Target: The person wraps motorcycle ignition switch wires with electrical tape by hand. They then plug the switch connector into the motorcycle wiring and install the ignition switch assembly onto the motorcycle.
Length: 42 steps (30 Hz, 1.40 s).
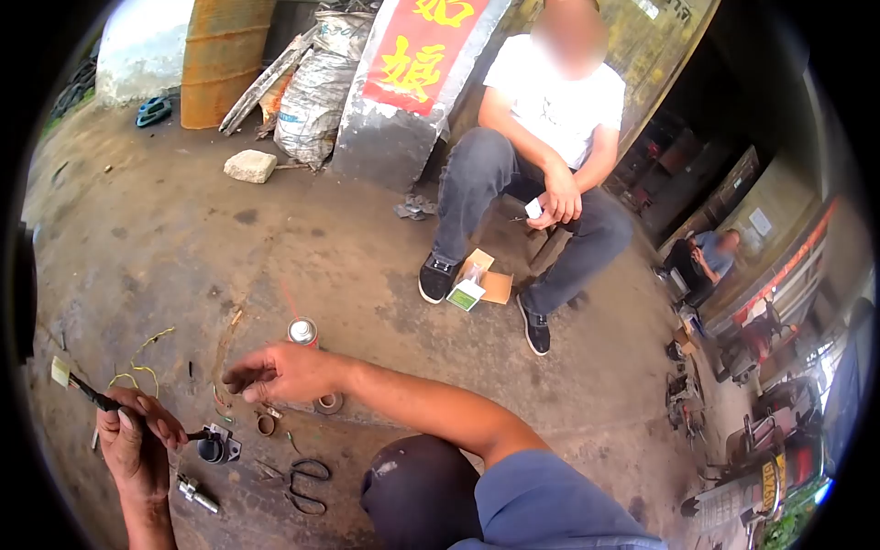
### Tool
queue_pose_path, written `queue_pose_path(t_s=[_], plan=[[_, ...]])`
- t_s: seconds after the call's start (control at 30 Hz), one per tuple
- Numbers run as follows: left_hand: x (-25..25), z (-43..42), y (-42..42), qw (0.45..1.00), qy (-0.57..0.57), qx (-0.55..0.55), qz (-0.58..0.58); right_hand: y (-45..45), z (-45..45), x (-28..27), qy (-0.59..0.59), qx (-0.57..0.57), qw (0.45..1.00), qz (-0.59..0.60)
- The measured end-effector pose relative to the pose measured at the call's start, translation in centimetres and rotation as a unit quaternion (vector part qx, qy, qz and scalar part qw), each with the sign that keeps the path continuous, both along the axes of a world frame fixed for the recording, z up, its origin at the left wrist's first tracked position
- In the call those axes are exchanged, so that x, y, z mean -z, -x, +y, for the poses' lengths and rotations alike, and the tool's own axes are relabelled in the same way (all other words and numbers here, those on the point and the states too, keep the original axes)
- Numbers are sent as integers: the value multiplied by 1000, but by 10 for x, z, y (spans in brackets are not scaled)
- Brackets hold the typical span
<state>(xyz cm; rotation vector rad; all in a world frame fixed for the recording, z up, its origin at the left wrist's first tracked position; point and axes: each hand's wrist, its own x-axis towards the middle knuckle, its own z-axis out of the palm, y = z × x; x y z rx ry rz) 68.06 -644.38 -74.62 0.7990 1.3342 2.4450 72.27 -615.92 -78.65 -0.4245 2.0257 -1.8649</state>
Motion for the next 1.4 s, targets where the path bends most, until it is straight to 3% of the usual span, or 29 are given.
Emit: queue_pose_path(t_s=[0.03, 0.1, 0.13, 0.2, 0.3, 0.37, 0.47, 0.6, 0.67, 0.77, 0.83, 0.87, 0.9, 0.93, 0.97, 1.03, 1.1, 1.17, 1.2, 1.27, 1.3, 1.33, 1.37, 1.4], plan=[[-3, -2, 0, 1000, 0, 9, -7, -6, 18, 8, -12, 54, 998, 12], [0, -5, -1, 999, -8, 11, -44, -27, 62, 29, 114, 159, 981, -7], [2, -5, -1, 997, -12, 14, -77, -44, 85, 34, 157, 263, 952, 7], [-5, -3, -2, 995, 7, -20, -96, -73, 136, 42, 262, 447, 854, 52], [-13, 4, -3, 986, 28, -94, -137, -127, 222, 41, 323, 632, 698, 96], [-3, -6, 5, 989, 17, -92, -112, -151, 258, 31, 295, 683, 648, 163], [5, -8, 14, 990, 13, -68, -120, -163, 268, -4, 323, 663, 640, 215], [5, -5, 20, 989, -38, 0, -144, -159, 284, -16, 276, 634, 679, 246], [-2, -9, 29, 989, -22, 9, -148, -161, 308, 0, 323, 690, 621, 183], [-12, -25, 50, 983, -24, 40, -176, -171, 321, 14, 280, 706, 634, 147], [-35, -34, 55, 975, 1, 31, -219, -189, 290, 21, 224, 694, 682, 56], [-48, -42, 56, 972, 27, 40, -229, -174, 228, 2, 129, 735, 666, 12], [-66, -51, 53, 967, 57, 47, -244, -188, 215, 11, 124, 709, 694, -14], [-81, -58, 49, 967, 57, 31, -246, -210, 248, 41, 177, 583, 790, -76], [-90, -66, 39, 967, 49, 24, -249, -198, 200, 17, 175, 619, 748, -160], [-124, -88, 21, 959, 64, -4, -277, -149, 78, -83, 222, 569, 758, -229], [-169, -114, -1, 951, 82, -52, -293, -123, 31, -121, 224, 496, 785, -297], [-209, -146, -32, 942, 51, -96, -316, -79, -63, -218, -19, 397, 889, -229], [-240, -161, -48, 931, 32, -118, -344, -55, -98, -275, -177, 264, 928, -195], [-299, -193, -86, 910, 15, -160, -382, -23, -151, -376, -420, -1, 904, -80], [-332, -213, -102, 901, 26, -183, -392, -8, -180, -424, -496, -125, 859, -11], [-366, -233, -119, 904, 14, -190, -383, 5, -223, -487, -583, -233, 778, 12], [-400, -252, -139, 900, 21, -206, -383, 3, -223, -496, -510, -254, 812, 125], [-432, -275, -153, 897, 29, -225, -379, 14, -235, -510, -517, -337, 771, 156]])
